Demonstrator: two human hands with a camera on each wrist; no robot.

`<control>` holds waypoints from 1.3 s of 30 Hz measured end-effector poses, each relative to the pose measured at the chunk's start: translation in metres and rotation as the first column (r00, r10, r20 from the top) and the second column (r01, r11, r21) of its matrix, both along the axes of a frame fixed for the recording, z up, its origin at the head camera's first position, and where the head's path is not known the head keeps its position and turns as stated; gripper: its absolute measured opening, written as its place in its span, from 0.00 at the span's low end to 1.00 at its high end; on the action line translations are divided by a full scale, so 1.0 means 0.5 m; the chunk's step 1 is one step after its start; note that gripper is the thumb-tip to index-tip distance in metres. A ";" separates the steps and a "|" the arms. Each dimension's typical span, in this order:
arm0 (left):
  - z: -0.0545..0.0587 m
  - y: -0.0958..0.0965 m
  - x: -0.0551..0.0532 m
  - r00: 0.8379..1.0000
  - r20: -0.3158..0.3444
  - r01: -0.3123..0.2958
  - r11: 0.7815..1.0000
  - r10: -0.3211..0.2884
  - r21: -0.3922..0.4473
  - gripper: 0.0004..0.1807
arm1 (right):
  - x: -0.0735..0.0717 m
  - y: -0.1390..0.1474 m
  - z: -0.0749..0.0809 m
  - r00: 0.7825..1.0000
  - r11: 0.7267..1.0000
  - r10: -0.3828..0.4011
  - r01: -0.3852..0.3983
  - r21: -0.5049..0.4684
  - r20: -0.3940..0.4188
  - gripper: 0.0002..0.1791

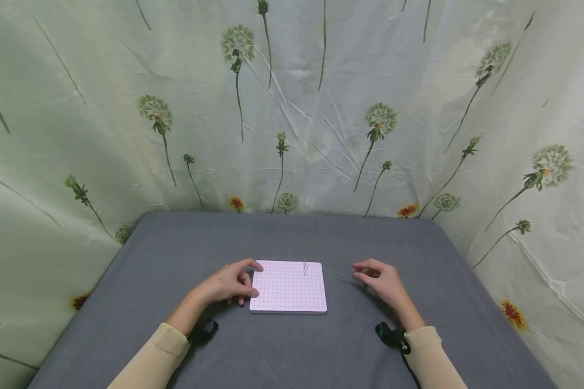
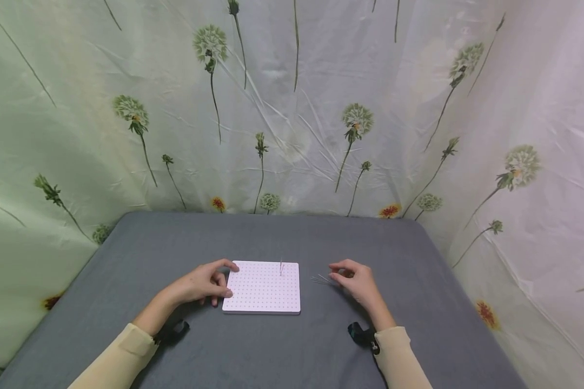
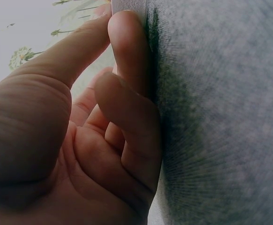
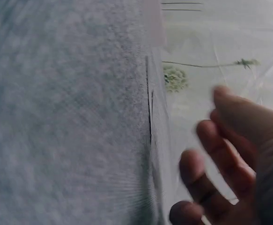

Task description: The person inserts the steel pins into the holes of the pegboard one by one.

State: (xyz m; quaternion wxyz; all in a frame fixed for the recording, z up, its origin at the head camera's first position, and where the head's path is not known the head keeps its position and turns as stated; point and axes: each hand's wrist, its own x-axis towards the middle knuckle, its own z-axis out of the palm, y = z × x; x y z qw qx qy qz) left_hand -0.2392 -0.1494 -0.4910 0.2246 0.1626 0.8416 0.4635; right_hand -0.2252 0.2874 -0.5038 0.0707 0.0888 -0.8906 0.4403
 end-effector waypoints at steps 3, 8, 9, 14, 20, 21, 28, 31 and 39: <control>0.001 0.002 0.000 1.000 -0.003 0.001 1.000 -0.001 0.001 0.32 | 0.000 0.010 -0.015 0.999 0.999 0.042 -0.041 0.019 -0.033 0.11; 0.003 0.003 -0.001 1.000 0.000 0.002 1.000 -0.002 0.010 0.32 | -0.003 0.018 -0.025 0.996 0.995 0.088 -0.087 0.039 -0.029 0.10; 0.003 0.002 -0.001 1.000 0.002 0.003 1.000 -0.003 0.012 0.32 | -0.004 0.018 -0.026 0.995 0.995 0.093 -0.092 0.047 -0.022 0.09; 0.004 0.000 -0.002 1.000 0.008 0.011 1.000 -0.012 0.021 0.32 | -0.004 0.016 -0.023 0.994 0.988 0.109 -0.107 0.111 -0.010 0.06; -0.001 -0.003 -0.002 1.000 0.008 0.007 1.000 -0.007 0.012 0.32 | -0.006 0.012 -0.022 0.993 0.974 0.113 -0.103 0.203 -0.038 0.02; -0.002 -0.003 -0.001 1.000 0.007 0.007 1.000 -0.007 0.010 0.32 | -0.006 0.012 -0.022 0.993 0.973 0.110 -0.100 0.208 -0.036 0.02; -0.002 -0.002 0.001 1.000 0.013 0.002 1.000 -0.002 0.010 0.33 | -0.004 0.011 -0.024 0.994 0.969 0.107 -0.096 0.229 -0.036 0.03; -0.003 -0.002 0.001 1.000 0.017 0.000 1.000 -0.001 0.012 0.33 | -0.003 0.012 -0.025 0.994 0.964 0.104 -0.093 0.249 -0.030 0.04; 0.000 -0.001 0.000 1.000 0.008 0.012 1.000 -0.013 0.021 0.32 | -0.002 0.012 -0.024 0.994 0.974 0.103 -0.092 0.208 -0.041 0.03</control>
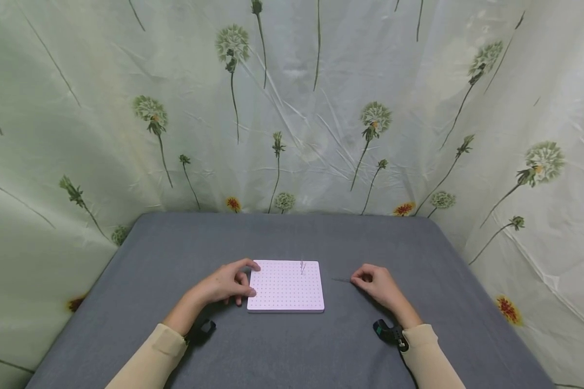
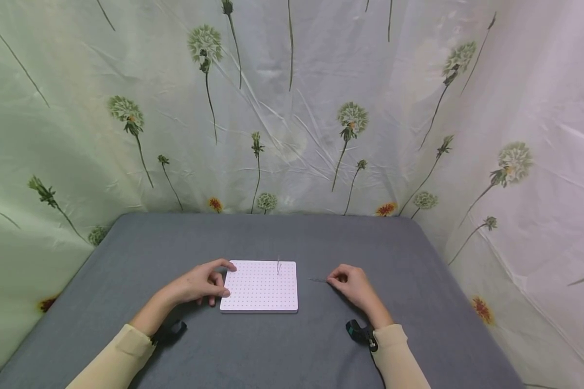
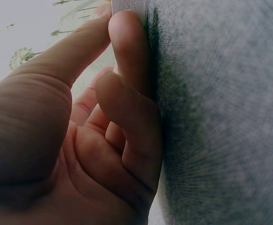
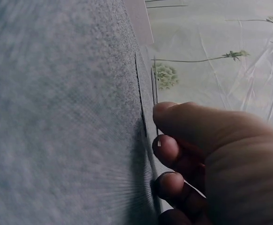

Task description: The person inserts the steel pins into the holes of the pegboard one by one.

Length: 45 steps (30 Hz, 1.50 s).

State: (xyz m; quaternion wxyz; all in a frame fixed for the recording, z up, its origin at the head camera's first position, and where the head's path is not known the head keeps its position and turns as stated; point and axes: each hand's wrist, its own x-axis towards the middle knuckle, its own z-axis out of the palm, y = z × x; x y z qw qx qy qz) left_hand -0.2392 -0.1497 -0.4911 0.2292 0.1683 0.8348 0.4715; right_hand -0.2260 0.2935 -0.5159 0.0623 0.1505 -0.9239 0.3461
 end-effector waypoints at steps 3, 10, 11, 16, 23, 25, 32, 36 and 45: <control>0.000 -0.001 -0.001 1.000 -0.007 0.002 1.000 -0.002 -0.001 0.33 | -0.001 0.000 0.002 1.000 1.000 -0.008 0.008 -0.027 0.000 0.04; 0.001 -0.001 -0.003 1.000 -0.012 0.005 1.000 -0.005 -0.001 0.33 | -0.001 -0.001 0.007 0.997 0.992 -0.043 0.049 -0.115 0.057 0.03; 0.001 -0.001 -0.002 1.000 -0.012 0.006 1.000 -0.006 -0.002 0.33 | -0.001 -0.002 0.008 0.997 0.990 -0.045 0.052 -0.129 0.062 0.03; 0.003 -0.001 -0.002 1.000 -0.013 0.005 1.000 -0.005 0.000 0.33 | 0.000 -0.004 0.012 0.997 0.970 -0.022 0.039 -0.242 0.075 0.03; 0.007 -0.001 -0.002 1.000 -0.018 0.000 1.000 0.000 -0.005 0.32 | 0.001 -0.005 0.017 0.995 0.947 0.062 -0.036 -0.320 0.072 0.08; 0.007 -0.001 -0.001 1.000 -0.016 -0.001 1.000 0.001 -0.003 0.32 | 0.001 -0.006 0.019 0.994 0.944 0.078 -0.047 -0.328 0.080 0.11; 0.003 -0.003 -0.002 1.000 -0.012 -0.005 1.000 0.004 -0.006 0.33 | 0.004 -0.014 0.022 0.992 0.925 0.103 -0.069 -0.375 0.074 0.11; 0.001 -0.003 -0.002 1.000 -0.015 -0.002 1.000 0.002 -0.006 0.33 | 0.004 -0.017 0.020 0.990 0.914 0.124 -0.086 -0.396 0.071 0.11; -0.004 0.000 0.001 1.000 -0.010 -0.011 1.000 0.011 -0.017 0.32 | 0.009 -0.035 0.030 0.995 0.915 0.082 -0.049 -0.400 0.066 0.11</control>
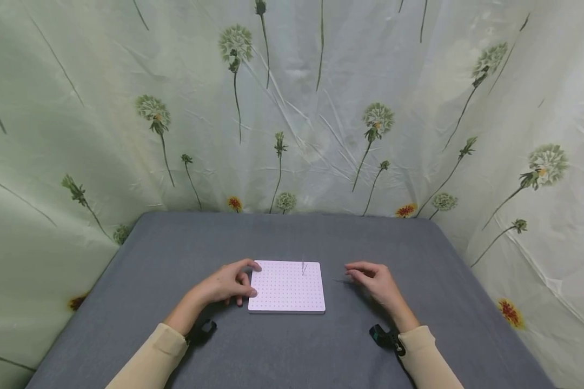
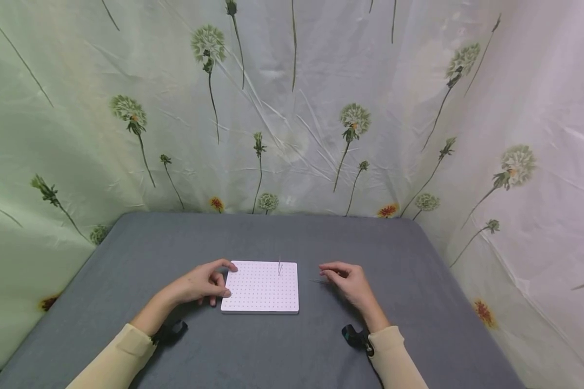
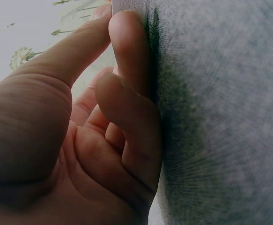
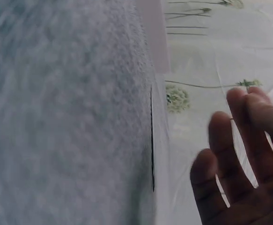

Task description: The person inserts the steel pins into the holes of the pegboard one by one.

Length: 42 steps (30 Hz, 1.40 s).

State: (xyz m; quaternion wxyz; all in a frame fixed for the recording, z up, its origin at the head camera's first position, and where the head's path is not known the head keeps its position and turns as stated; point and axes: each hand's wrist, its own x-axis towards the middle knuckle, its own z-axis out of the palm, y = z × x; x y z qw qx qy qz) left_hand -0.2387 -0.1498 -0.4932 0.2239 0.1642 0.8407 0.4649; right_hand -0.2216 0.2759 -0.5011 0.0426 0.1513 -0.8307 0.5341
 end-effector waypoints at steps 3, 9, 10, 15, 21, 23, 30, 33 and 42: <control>0.000 0.000 0.000 1.000 0.001 -0.006 1.000 0.007 -0.007 0.32 | -0.002 -0.012 0.007 0.999 1.000 0.011 -0.012 -0.024 -0.045 0.10; 0.005 0.000 0.002 1.000 0.015 0.011 1.000 -0.011 0.000 0.33 | -0.004 -0.037 0.022 0.999 1.000 0.009 -0.010 -0.018 -0.050 0.10; 0.006 0.000 0.002 1.000 0.014 0.013 1.000 -0.014 0.004 0.32 | -0.004 -0.042 0.024 0.999 1.000 -0.001 0.001 -0.011 -0.040 0.11; 0.005 0.000 0.001 1.000 0.004 0.005 1.000 -0.005 0.018 0.32 | -0.007 -0.070 0.037 0.997 0.997 -0.076 0.077 -0.005 0.002 0.12; 0.004 0.001 0.001 1.000 0.002 0.000 1.000 0.000 0.008 0.32 | -0.007 -0.101 0.046 0.994 0.994 -0.110 0.110 0.017 -0.019 0.10; 0.004 0.001 0.001 1.000 0.002 -0.001 1.000 0.000 0.004 0.32 | -0.008 -0.113 0.047 0.994 0.994 -0.106 0.106 0.013 -0.015 0.08; 0.004 0.001 0.000 1.000 -0.003 -0.005 1.000 0.005 -0.004 0.32 | -0.016 -0.155 0.041 0.998 0.998 -0.056 0.056 -0.001 -0.011 0.02; 0.004 0.001 -0.001 1.000 0.001 -0.004 1.000 0.004 -0.008 0.32 | -0.020 -0.171 0.035 0.999 0.999 -0.045 0.045 0.012 -0.014 0.03; 0.005 0.001 -0.003 1.000 0.019 -0.008 1.000 0.008 -0.014 0.32 | -0.027 -0.200 0.021 0.998 0.997 -0.066 0.067 0.045 -0.015 0.04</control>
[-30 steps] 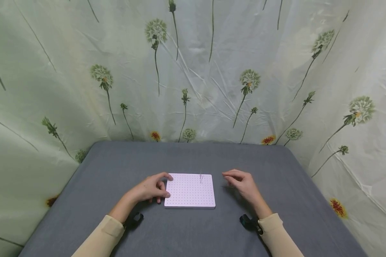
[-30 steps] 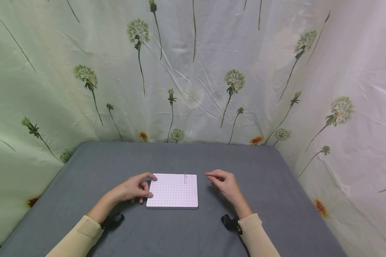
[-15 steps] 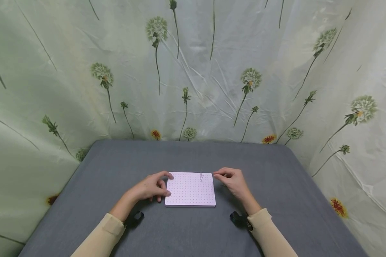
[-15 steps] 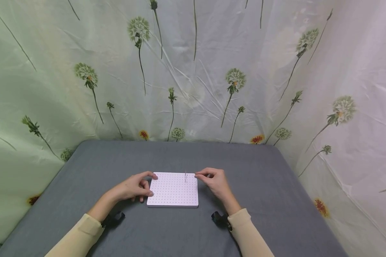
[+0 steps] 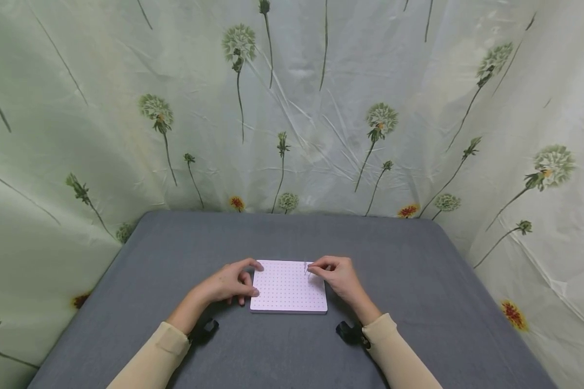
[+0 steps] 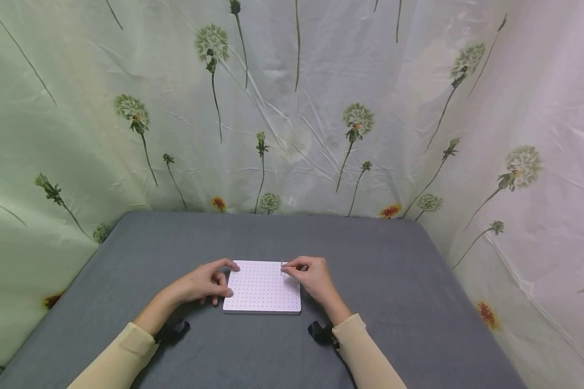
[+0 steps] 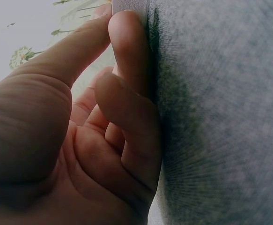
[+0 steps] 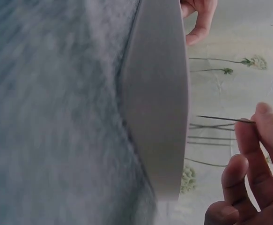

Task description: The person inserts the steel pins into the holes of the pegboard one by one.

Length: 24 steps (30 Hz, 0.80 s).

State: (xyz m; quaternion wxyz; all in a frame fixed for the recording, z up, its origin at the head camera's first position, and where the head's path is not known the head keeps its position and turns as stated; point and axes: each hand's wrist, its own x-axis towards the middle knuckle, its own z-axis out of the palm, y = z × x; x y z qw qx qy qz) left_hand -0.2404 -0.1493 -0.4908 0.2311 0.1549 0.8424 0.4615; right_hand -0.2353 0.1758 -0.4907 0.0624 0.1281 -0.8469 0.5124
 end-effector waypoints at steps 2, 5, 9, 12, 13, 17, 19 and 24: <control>0.000 0.001 0.000 1.000 -0.003 0.000 1.000 0.000 0.012 0.32 | 0.000 -0.005 0.001 1.000 1.000 -0.003 0.002 0.010 0.003 0.04; 0.000 0.000 0.000 1.000 -0.009 0.007 1.000 -0.007 0.024 0.32 | 0.000 -0.010 0.001 1.000 1.000 0.004 -0.004 0.022 0.004 0.04; 0.000 0.000 0.000 1.000 -0.009 0.007 1.000 -0.007 0.028 0.32 | 0.000 -0.013 -0.002 1.000 0.999 0.017 -0.017 0.027 0.006 0.03; 0.001 0.000 0.002 1.000 -0.006 0.006 1.000 -0.006 0.029 0.33 | 0.001 -0.014 -0.003 1.000 0.999 0.024 -0.024 0.028 0.000 0.03; 0.002 0.000 0.002 1.000 -0.005 0.007 1.000 -0.007 0.030 0.33 | 0.001 -0.015 -0.003 1.000 0.999 0.025 -0.025 0.027 0.000 0.03; 0.002 -0.001 0.004 1.000 -0.008 0.011 0.999 -0.011 0.034 0.33 | 0.001 -0.015 -0.001 0.999 0.999 0.032 -0.031 0.040 -0.018 0.03; 0.001 -0.001 0.003 1.000 -0.008 0.011 0.999 -0.011 0.034 0.33 | 0.001 -0.014 -0.002 0.999 0.998 0.036 -0.035 0.046 -0.030 0.03; -0.001 -0.002 0.002 1.000 -0.007 0.008 0.999 -0.008 0.034 0.33 | 0.001 -0.014 -0.006 0.998 0.996 0.055 -0.053 0.070 -0.036 0.03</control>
